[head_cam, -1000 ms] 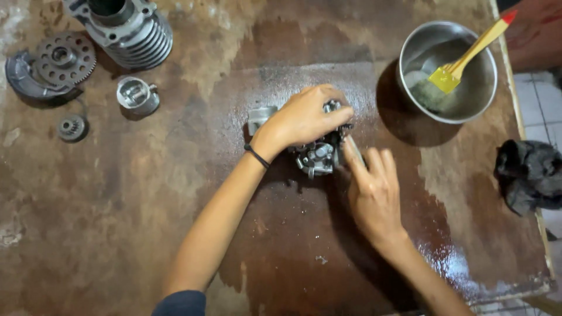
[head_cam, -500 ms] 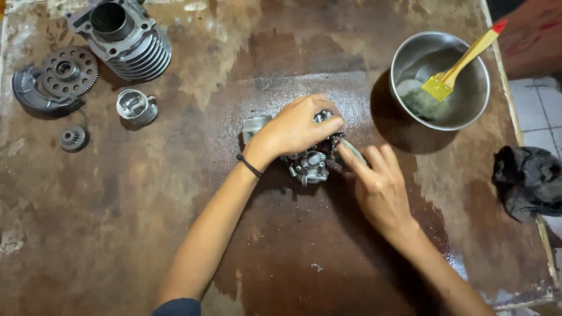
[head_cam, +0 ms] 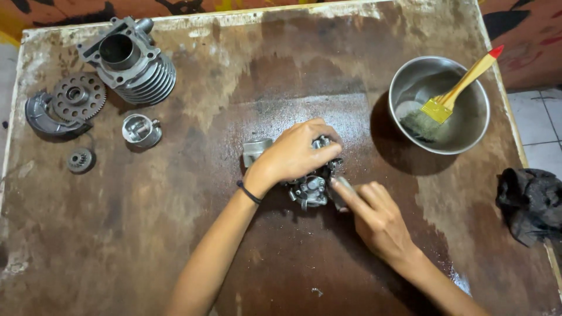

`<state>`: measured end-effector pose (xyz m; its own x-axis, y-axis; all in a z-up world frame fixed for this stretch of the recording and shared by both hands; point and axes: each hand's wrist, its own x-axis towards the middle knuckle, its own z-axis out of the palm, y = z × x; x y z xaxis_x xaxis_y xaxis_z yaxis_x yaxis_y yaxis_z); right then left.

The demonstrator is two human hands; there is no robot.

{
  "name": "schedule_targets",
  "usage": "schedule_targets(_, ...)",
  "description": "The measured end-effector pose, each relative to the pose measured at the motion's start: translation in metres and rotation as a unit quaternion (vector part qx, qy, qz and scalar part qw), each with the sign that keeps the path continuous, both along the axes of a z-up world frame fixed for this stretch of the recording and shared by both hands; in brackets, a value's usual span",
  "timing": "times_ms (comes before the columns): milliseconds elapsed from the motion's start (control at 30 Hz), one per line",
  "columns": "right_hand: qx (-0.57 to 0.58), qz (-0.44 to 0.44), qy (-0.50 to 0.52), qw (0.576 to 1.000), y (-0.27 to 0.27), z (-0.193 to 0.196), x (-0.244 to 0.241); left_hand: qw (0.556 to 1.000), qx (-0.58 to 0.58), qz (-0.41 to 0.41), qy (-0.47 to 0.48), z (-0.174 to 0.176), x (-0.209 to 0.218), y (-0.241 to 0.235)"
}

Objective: Cleaning a motorcycle carburetor using a cleaning liquid and a rag.

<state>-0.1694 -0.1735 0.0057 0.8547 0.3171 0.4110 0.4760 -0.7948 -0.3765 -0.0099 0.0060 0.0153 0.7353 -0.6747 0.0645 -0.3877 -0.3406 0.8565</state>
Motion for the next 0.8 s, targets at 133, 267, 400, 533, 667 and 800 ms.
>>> schedule_targets(133, 0.046, -0.067, 0.008, 0.997, 0.02, 0.004, -0.006, 1.0, 0.003, 0.0, -0.001, -0.001, -0.002, 0.002)
schedule_targets(267, 0.026, -0.107, -0.009, 0.994, 0.029, -0.008, -0.014, 1.0, 0.002, 0.004, -0.004, -0.003, -0.001, 0.0)
schedule_targets(400, 0.023, -0.124, -0.026, 0.992, 0.028, -0.008, -0.003, 1.0, 0.004, 0.004, -0.003, -0.008, -0.001, 0.001)
schedule_targets(533, 0.009, -0.145, -0.015, 0.989, 0.035, -0.008, -0.019, 1.0, 0.004, 0.008, -0.011, -0.005, 0.002, -0.004)
schedule_targets(667, -0.006, -0.15, -0.022, 0.988, 0.039, -0.01, -0.009, 1.0, 0.012, 0.014, -0.007, -0.008, 0.0, -0.002)
schedule_targets(800, -0.029, -0.174, -0.017, 0.984, 0.048, -0.007, -0.017, 1.0, 0.003, 0.024, -0.016, -0.011, -0.001, -0.002)
